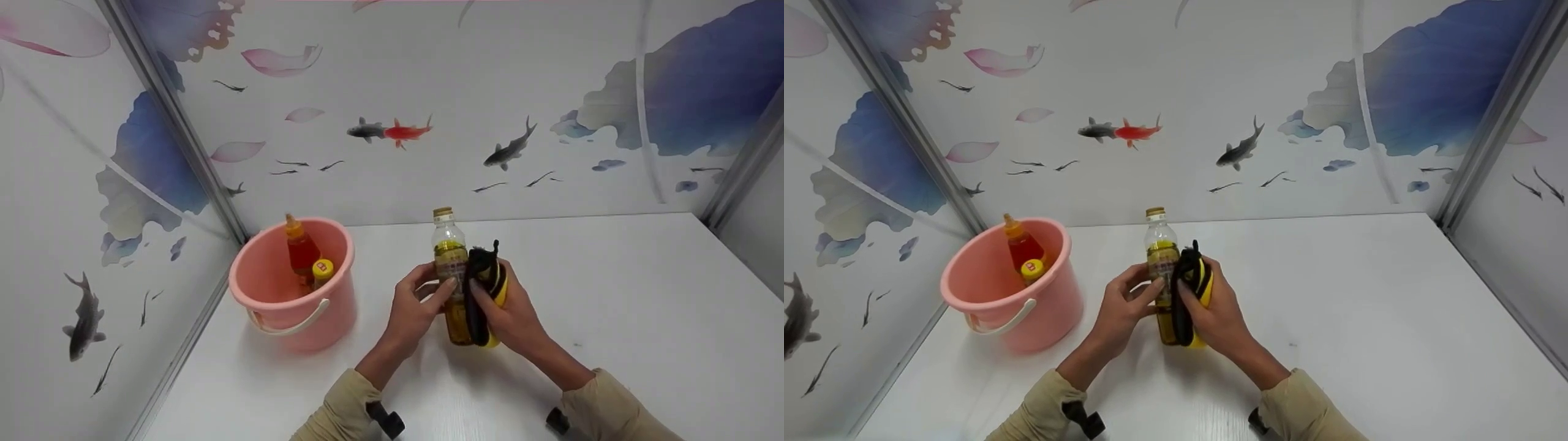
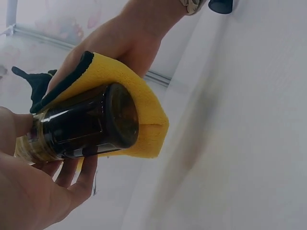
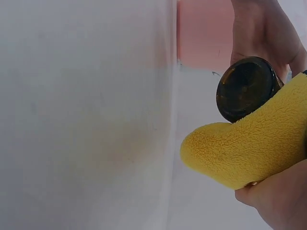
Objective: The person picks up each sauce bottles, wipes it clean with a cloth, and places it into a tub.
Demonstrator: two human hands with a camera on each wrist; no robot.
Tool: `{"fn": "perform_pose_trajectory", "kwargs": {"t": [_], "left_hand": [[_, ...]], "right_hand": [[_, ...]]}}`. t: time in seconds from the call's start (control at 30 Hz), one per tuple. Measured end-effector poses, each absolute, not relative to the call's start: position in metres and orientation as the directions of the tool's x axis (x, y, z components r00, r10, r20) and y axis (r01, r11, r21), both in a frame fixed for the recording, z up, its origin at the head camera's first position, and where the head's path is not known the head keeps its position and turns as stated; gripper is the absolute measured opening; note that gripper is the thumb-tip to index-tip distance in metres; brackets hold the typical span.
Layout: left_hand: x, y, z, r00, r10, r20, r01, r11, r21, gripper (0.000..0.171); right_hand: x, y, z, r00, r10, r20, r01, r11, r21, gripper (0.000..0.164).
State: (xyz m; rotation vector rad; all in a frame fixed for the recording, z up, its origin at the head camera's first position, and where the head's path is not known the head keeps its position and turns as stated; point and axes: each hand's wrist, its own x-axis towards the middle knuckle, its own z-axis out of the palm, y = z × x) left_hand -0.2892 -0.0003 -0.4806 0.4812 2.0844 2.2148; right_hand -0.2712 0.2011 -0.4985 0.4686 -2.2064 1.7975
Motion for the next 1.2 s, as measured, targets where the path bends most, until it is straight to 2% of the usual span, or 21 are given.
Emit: {"fn": "perform_pose_trajectory", "kwargs": {"t": [0.2, 0.43, 0.6, 0.83, 1.03, 1.2], "left_hand": [[-0.290, -0.001, -0.479, -0.959, 0.189, 0.213, 0.196, -0.106, 0.975, 0.050], [-0.290, -0.002, -0.479, -0.960, 0.180, 0.215, 0.202, -0.091, 0.975, 0.054], [-0.288, -0.002, -0.479, -0.952, 0.235, 0.197, 0.181, -0.087, 0.980, 0.050], [-0.287, 0.004, -0.485, -0.934, 0.326, 0.147, 0.136, -0.055, 0.989, 0.054], [-0.285, 0.004, -0.489, -0.901, 0.416, 0.123, 0.102, -0.072, 0.992, 0.048], [-0.284, 0.005, -0.492, -0.890, 0.436, 0.136, 0.127, -0.050, 0.991, 0.051]], "right_hand": [[-0.271, 0.201, -0.501, -0.920, -0.129, 0.370, -0.389, 0.207, -0.897, 0.051], [-0.270, 0.201, -0.500, -0.928, -0.127, 0.351, -0.372, 0.215, -0.903, 0.051], [-0.270, 0.201, -0.499, -0.921, -0.105, 0.376, -0.390, 0.213, -0.896, 0.049], [-0.272, 0.206, -0.495, -0.908, -0.065, 0.415, -0.419, 0.199, -0.886, 0.047], [-0.275, 0.211, -0.490, -0.892, -0.016, 0.451, -0.444, 0.207, -0.872, 0.045], [-0.274, 0.213, -0.489, -0.894, -0.003, 0.448, -0.439, 0.210, -0.874, 0.046]]}}
